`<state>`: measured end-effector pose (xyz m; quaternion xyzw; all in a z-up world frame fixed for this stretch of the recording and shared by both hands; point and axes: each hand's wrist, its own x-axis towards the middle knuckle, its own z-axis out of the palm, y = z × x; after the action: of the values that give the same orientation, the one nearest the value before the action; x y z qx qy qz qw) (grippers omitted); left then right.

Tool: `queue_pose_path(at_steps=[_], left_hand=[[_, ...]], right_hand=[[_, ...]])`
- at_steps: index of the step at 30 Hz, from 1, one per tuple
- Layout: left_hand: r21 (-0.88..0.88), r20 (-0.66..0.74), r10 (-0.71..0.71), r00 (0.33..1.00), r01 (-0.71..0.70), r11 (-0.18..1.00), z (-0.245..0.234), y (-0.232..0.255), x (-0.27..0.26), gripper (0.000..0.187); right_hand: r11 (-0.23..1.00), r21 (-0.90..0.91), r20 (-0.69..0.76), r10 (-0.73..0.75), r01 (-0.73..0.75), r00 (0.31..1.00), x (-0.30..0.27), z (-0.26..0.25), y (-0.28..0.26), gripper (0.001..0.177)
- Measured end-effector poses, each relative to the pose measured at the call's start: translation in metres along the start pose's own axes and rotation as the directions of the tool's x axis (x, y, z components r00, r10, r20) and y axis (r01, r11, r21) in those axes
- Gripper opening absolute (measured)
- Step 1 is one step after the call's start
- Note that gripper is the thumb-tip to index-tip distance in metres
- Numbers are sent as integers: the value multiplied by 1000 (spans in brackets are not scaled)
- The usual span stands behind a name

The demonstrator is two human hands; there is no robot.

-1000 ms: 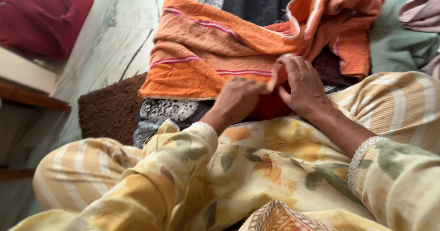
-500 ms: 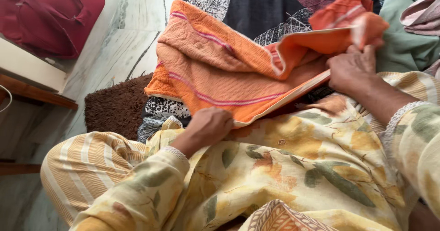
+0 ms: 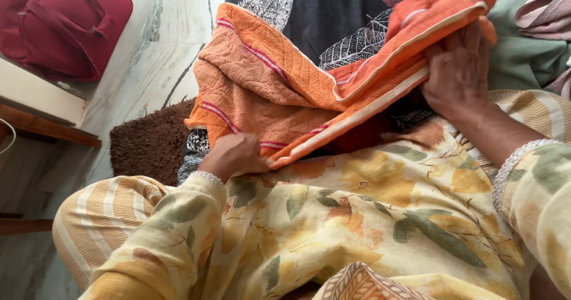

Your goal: The person folds an orange towel and then a pink towel by hand on a patterned floor covering. Each towel is unfolded, aligned, and folded into a compact rectangle before being set aside.

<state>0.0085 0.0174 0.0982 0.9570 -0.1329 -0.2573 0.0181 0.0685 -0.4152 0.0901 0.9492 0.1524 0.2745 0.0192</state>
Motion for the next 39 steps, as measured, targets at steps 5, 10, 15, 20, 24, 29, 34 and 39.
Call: queue_pose_path(at_steps=[5, 10, 15, 20, 24, 29, 34, 39], left_hand=[[-214, -442, 133, 887, -248, 945, -41, 44, 13, 71], [-293, -688, 103, 719, -404, 866, -53, 116, 54, 71], [-344, -764, 29, 645, -444, 827, -40, 145, 108, 48], [-662, -651, -333, 682, -295, 689, -53, 109, 190, 30], [-864, -489, -627, 607, -239, 442, -71, 24, 231, 28], [-931, -354, -772, 529, -275, 239, -105, -62, 237, 27], [-944, -253, -873, 416, -305, 128, -124, -152, 186, 28], [-953, -209, -913, 351, -282, 110, -135, -200, 153, 32]], right_hand=[[984, 44, -11, -170, 171, 985, 12, -32, -33, 43], [949, 190, -54, -245, 251, 968, 14, -50, -59, 38], [914, 253, -67, -312, 318, 948, 8, -52, -70, 33], [941, 264, -10, -216, 211, 976, 0, -45, -65, 30], [976, 184, 294, 59, -117, 954, -5, -37, -59, 21], [924, 14, 647, 284, -383, 708, -6, -24, -49, 21], [934, -118, 787, 295, -337, 542, 0, -19, -49, 25], [930, -186, 851, 314, -317, 422, 4, -19, -52, 29]])
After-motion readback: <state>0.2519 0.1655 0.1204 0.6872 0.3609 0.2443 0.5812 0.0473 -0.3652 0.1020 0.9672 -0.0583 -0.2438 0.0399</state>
